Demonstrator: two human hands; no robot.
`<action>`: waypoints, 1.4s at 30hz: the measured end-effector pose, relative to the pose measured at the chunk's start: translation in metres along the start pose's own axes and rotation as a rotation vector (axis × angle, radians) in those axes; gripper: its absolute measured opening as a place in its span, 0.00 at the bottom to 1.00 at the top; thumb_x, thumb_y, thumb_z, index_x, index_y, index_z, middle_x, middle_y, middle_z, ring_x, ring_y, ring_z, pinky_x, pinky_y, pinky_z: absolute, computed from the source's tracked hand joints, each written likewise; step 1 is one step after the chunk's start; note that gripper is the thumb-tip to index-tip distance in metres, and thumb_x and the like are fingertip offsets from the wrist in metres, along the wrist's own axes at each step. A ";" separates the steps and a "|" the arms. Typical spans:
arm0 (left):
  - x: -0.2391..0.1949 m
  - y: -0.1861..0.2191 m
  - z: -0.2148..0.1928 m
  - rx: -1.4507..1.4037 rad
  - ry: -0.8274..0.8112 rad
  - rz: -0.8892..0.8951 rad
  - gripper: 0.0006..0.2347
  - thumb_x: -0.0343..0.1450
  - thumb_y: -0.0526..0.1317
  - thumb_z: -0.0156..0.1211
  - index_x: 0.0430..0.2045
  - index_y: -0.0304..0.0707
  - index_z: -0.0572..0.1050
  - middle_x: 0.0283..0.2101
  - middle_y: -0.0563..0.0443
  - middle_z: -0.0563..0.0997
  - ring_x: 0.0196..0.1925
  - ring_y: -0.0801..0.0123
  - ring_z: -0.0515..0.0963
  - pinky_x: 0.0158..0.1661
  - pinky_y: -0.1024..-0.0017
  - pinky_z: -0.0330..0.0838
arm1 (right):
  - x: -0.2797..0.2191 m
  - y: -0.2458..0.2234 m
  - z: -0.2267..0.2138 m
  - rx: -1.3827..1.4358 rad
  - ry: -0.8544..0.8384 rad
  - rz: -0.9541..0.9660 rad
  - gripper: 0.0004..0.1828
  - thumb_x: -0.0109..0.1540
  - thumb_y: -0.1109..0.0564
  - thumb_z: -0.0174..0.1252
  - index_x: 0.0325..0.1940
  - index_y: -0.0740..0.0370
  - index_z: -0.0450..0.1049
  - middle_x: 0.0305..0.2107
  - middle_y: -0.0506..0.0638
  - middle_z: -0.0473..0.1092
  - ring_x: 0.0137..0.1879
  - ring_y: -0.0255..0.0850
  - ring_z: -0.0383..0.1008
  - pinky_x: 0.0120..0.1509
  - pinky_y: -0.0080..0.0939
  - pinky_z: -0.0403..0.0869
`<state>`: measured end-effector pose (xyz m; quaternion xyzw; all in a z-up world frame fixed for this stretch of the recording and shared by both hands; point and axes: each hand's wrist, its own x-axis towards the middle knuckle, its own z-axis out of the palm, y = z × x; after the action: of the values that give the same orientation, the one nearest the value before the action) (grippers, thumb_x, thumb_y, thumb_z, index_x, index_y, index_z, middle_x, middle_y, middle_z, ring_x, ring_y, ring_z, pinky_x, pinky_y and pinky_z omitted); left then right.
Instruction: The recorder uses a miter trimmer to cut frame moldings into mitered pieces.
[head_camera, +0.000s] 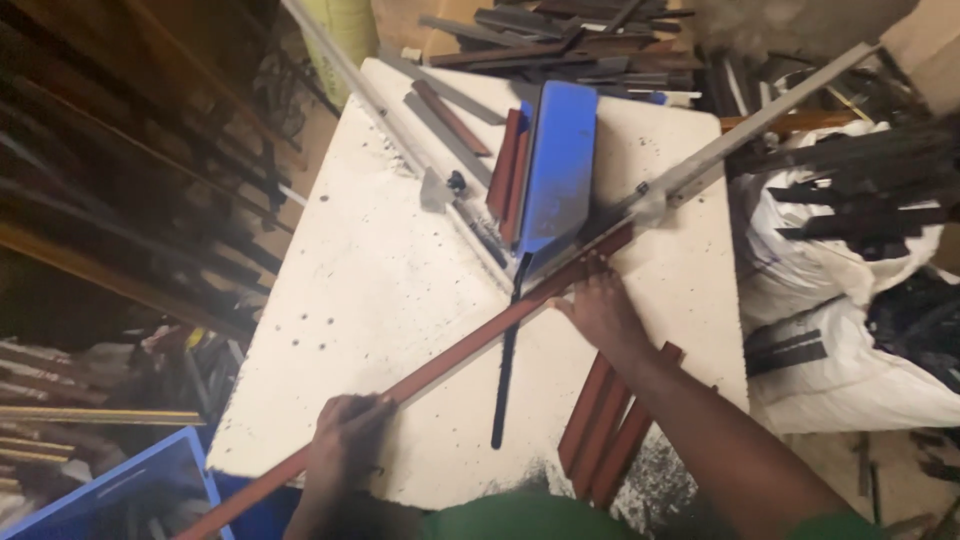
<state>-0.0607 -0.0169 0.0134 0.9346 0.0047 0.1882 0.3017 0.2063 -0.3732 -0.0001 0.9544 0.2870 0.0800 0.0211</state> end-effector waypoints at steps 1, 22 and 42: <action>-0.002 -0.012 0.008 -0.055 0.001 0.000 0.11 0.63 0.33 0.66 0.38 0.42 0.86 0.35 0.45 0.83 0.38 0.55 0.81 0.42 0.62 0.76 | 0.004 0.001 -0.003 -0.062 0.019 -0.014 0.49 0.62 0.28 0.51 0.63 0.80 0.66 0.64 0.76 0.60 0.70 0.65 0.63 0.73 0.56 0.62; 0.016 -0.049 0.041 -0.424 -0.043 -0.043 0.26 0.76 0.53 0.38 0.47 0.35 0.84 0.45 0.43 0.79 0.50 0.59 0.75 0.53 0.68 0.68 | 0.028 -0.005 -0.060 0.005 -0.377 -0.003 0.52 0.60 0.21 0.48 0.76 0.59 0.55 0.69 0.75 0.49 0.74 0.69 0.47 0.74 0.63 0.55; 0.008 0.086 0.045 -0.329 -0.182 -0.058 0.11 0.66 0.33 0.65 0.40 0.42 0.85 0.46 0.47 0.83 0.51 0.54 0.80 0.51 0.60 0.74 | -0.106 -0.109 -0.026 0.123 -0.246 -0.017 0.42 0.71 0.37 0.41 0.73 0.77 0.47 0.72 0.73 0.44 0.79 0.64 0.41 0.79 0.62 0.46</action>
<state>-0.0463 -0.1117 0.0308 0.8853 -0.0265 0.0925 0.4550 0.0557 -0.3410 0.0012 0.9539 0.2947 -0.0558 -0.0018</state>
